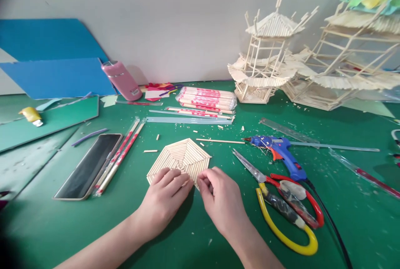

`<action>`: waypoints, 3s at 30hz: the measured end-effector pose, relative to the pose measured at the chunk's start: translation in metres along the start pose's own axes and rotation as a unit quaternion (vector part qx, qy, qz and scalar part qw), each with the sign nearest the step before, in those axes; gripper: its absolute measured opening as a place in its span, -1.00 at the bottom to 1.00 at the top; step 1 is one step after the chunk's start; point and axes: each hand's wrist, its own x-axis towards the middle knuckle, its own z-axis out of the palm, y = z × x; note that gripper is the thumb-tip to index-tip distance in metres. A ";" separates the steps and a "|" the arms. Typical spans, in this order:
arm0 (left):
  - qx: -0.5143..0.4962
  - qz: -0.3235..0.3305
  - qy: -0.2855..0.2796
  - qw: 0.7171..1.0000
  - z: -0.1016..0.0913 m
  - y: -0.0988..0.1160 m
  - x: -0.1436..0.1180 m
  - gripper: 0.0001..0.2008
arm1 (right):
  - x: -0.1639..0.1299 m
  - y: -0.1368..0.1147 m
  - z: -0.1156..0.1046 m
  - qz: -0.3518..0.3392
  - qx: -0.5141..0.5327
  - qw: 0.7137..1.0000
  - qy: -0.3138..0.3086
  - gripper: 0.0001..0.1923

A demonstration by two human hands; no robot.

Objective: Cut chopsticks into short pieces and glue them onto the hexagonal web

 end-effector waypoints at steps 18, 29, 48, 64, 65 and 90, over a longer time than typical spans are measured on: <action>0.086 0.038 -0.026 0.995 0.002 0.002 -0.002 -0.81 | 0.000 0.002 0.005 0.005 -0.026 1.000 0.008 -0.89; -0.023 -0.012 -0.007 1.000 0.003 -0.001 -0.001 -0.75 | 0.002 0.001 0.004 0.007 -0.028 1.000 0.009 -0.88; -0.097 -0.072 0.016 0.993 0.008 -0.007 -0.008 -0.81 | 0.000 0.007 0.009 -0.004 -0.046 0.999 0.011 -0.92; -0.090 -0.070 0.039 0.993 0.013 -0.006 -0.004 -0.82 | -0.002 0.010 0.011 -0.032 -0.079 0.996 0.021 -0.96; -0.090 -0.071 0.042 0.993 0.012 -0.006 -0.004 -0.82 | -0.002 0.010 0.011 -0.034 -0.080 0.996 0.022 -0.95; -0.066 -0.054 0.032 0.996 0.012 -0.007 -0.007 -0.77 | 0.001 0.006 0.013 0.047 -0.066 0.997 -0.005 -0.93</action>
